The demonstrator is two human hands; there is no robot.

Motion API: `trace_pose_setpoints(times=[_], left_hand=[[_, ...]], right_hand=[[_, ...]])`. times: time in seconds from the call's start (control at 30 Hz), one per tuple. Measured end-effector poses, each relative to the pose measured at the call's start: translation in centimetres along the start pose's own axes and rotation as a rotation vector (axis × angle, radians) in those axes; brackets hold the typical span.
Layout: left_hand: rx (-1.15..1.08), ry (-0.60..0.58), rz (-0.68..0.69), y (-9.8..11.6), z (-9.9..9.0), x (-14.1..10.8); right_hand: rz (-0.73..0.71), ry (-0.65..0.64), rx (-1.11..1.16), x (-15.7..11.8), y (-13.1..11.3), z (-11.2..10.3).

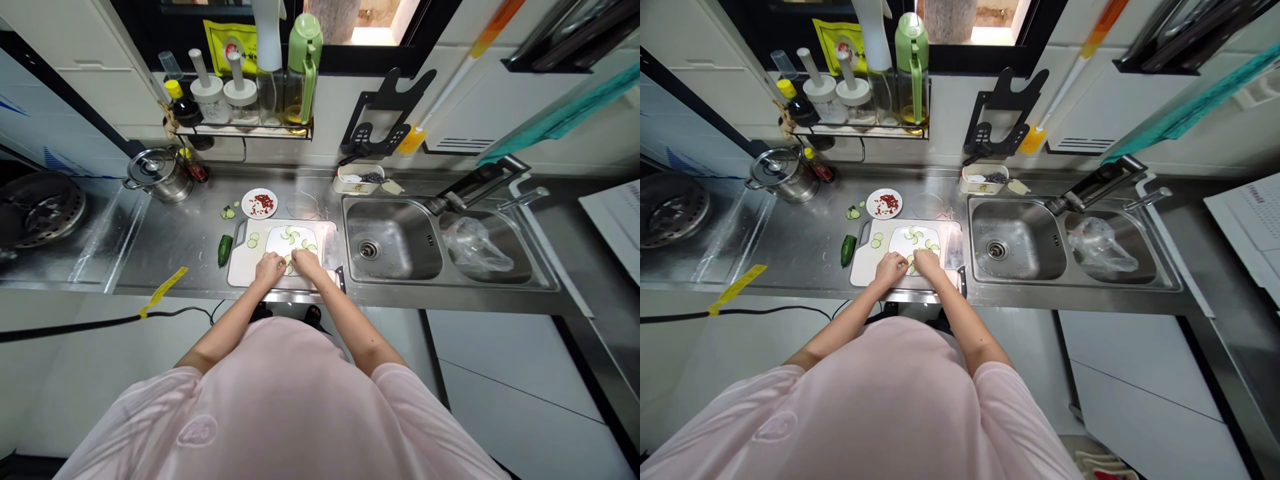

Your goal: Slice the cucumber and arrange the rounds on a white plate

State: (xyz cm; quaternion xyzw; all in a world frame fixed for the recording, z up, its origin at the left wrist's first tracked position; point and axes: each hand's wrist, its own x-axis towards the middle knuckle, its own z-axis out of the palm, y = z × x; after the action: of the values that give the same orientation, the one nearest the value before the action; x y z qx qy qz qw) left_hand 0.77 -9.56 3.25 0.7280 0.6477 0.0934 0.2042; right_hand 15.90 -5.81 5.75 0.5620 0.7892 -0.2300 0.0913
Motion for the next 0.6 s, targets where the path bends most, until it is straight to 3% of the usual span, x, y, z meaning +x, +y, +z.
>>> trace_pose_setpoints(times=[0.3, 0.6], left_hand=[[0.09, -0.01, 0.216, -0.2, 0.5, -0.8], [0.104, 0.015, 0.277, -0.5, 0.9, -1.2]], right_hand=[[0.0, 0.034, -0.023, -0.3, -0.2, 0.2], [0.056, 0.166, 0.021, -2.2, 0.5, 0.7]])
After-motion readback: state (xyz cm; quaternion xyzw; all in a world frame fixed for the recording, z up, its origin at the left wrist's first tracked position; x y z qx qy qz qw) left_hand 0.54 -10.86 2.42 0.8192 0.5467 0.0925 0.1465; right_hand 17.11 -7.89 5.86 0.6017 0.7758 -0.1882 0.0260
